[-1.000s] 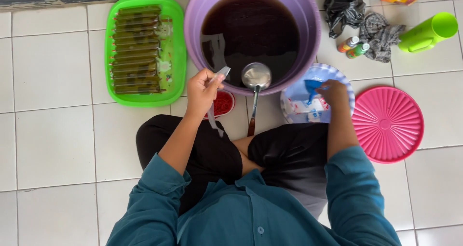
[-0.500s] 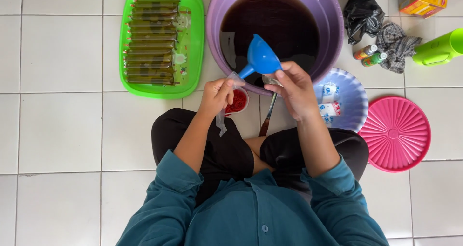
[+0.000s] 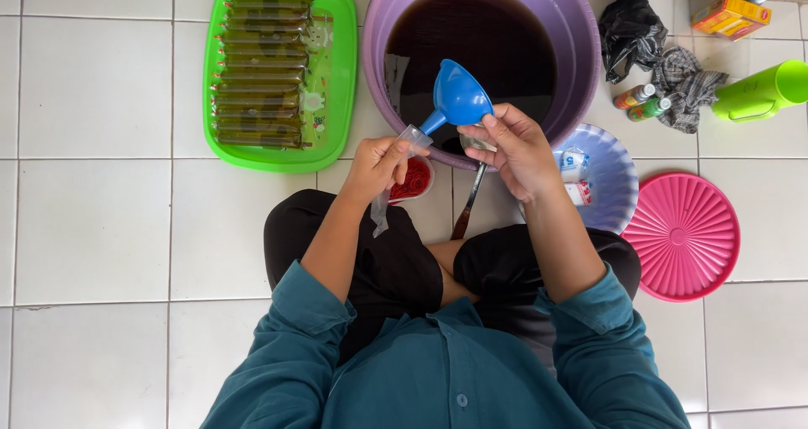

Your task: The person fills small plastic bags with a dark liquid from a large purple tub using a blue funnel and a ladle, then seals each bag by tying it with a red rubber band.

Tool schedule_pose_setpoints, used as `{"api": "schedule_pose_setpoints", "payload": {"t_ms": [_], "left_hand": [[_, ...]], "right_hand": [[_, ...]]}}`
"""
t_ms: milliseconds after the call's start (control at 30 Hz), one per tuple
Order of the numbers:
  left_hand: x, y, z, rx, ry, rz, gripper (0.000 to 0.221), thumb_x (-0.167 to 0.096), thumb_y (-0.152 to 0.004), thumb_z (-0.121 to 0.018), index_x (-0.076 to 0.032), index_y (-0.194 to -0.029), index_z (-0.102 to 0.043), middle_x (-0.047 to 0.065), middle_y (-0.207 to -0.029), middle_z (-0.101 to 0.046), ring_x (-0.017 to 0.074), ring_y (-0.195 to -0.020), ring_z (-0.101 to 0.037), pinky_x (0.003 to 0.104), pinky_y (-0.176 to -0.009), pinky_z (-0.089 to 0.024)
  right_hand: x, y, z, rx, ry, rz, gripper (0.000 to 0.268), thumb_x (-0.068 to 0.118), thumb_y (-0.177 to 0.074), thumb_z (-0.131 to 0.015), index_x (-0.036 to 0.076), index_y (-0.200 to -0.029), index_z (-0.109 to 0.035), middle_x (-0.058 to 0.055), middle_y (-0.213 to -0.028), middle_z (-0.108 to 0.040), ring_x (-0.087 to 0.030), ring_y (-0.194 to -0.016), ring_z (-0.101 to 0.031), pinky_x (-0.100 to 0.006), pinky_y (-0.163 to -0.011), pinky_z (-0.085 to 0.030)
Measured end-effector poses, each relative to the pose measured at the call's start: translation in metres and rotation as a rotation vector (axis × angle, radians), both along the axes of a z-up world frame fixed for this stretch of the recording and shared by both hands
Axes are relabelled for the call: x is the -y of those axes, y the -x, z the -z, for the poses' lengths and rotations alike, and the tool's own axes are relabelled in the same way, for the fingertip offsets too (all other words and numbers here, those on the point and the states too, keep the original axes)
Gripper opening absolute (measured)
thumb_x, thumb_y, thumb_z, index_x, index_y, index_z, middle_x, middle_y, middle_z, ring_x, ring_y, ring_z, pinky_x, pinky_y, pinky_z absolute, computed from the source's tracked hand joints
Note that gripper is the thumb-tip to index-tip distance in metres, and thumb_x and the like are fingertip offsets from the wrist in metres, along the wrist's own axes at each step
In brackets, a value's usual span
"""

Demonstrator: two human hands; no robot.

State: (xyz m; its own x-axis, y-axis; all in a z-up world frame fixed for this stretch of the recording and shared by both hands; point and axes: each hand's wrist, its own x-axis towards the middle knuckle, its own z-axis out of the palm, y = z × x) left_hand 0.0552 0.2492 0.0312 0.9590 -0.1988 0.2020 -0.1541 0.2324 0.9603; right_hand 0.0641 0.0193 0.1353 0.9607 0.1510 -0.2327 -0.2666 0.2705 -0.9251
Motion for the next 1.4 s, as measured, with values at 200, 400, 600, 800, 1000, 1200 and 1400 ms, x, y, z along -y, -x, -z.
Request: {"api": "schedule_pose_setpoints", "payload": {"t_ms": [200, 400, 600, 800, 1000, 1200, 1400], "left_hand": [[-0.001, 0.004, -0.006, -0.014, 0.006, 0.028, 0.042, -0.022, -0.109, -0.05, 0.001, -0.084, -0.075, 0.008, -0.043, -0.054, 0.0078, -0.029, -0.044, 0.017, -0.032, -0.035], [-0.002, 0.008, -0.03, 0.008, -0.036, 0.078, 0.052, -0.026, -0.109, -0.051, -0.004, -0.065, -0.067, 0.006, -0.04, -0.052, 0.0075, -0.028, -0.042, 0.017, -0.031, -0.032], [-0.004, 0.007, -0.021, -0.006, 0.004, 0.144, 0.045, -0.026, -0.109, -0.051, -0.002, -0.078, -0.072, 0.007, -0.043, -0.054, 0.0074, -0.03, -0.044, 0.017, -0.032, -0.035], [0.001, 0.01, -0.027, -0.05, -0.02, 0.158, 0.045, -0.028, -0.109, -0.051, -0.005, -0.076, -0.07, 0.007, -0.044, -0.057, 0.0086, -0.03, -0.046, 0.018, -0.032, -0.035], [0.013, 0.009, 0.0, -0.013, 0.031, 0.155, 0.016, -0.015, -0.102, -0.065, -0.001, -0.111, -0.067, 0.016, -0.08, -0.076, 0.0181, -0.07, -0.075, 0.027, -0.066, -0.057], [0.012, 0.006, -0.004, 0.22, -0.053, 0.047, 0.015, -0.014, -0.094, -0.08, -0.005, -0.105, -0.076, 0.015, -0.101, -0.071, 0.0261, -0.094, -0.071, 0.042, -0.093, -0.053], [0.015, 0.008, 0.014, 0.242, -0.215, -0.097, 0.012, -0.013, -0.094, -0.078, -0.004, -0.094, -0.07, 0.015, -0.088, -0.065, 0.0247, -0.081, -0.065, 0.043, -0.081, -0.054]], "right_hand": [[0.007, -0.003, 0.002, -0.017, 0.04, -0.061, 0.018, 0.022, -0.103, -0.065, 0.005, -0.107, -0.065, -0.005, -0.101, -0.071, -0.02, -0.104, -0.077, -0.034, -0.077, -0.069], [0.011, -0.006, 0.002, -0.051, 0.046, -0.097, 0.018, 0.023, -0.103, -0.065, 0.006, -0.107, -0.065, -0.006, -0.099, -0.072, -0.018, -0.102, -0.077, -0.035, -0.076, -0.069], [0.017, -0.009, 0.009, -0.103, 0.042, -0.159, 0.019, 0.026, -0.104, -0.064, 0.008, -0.108, -0.064, -0.005, -0.105, -0.075, -0.016, -0.102, -0.077, -0.033, -0.076, -0.068], [0.02, -0.005, 0.024, 0.089, 0.184, -0.175, 0.018, 0.021, -0.101, -0.07, 0.005, -0.107, -0.064, -0.01, -0.121, -0.069, -0.016, -0.107, -0.072, -0.032, -0.081, -0.066], [0.011, 0.01, -0.011, 0.577, 0.493, -0.239, 0.02, 0.013, -0.097, -0.078, -0.001, -0.107, -0.068, -0.019, -0.13, -0.06, -0.028, -0.111, -0.066, -0.038, -0.081, -0.063], [0.0, 0.021, -0.031, 0.817, 0.712, -0.328, 0.014, 0.009, -0.092, -0.081, 0.006, -0.103, -0.073, -0.022, -0.123, -0.062, -0.04, -0.108, -0.068, -0.049, -0.083, -0.059], [0.005, 0.035, -0.028, 0.936, 0.779, -0.348, 0.024, 0.003, -0.085, -0.083, 0.008, -0.105, -0.071, -0.024, -0.133, -0.058, -0.047, -0.117, -0.065, -0.059, -0.096, -0.052]]}}
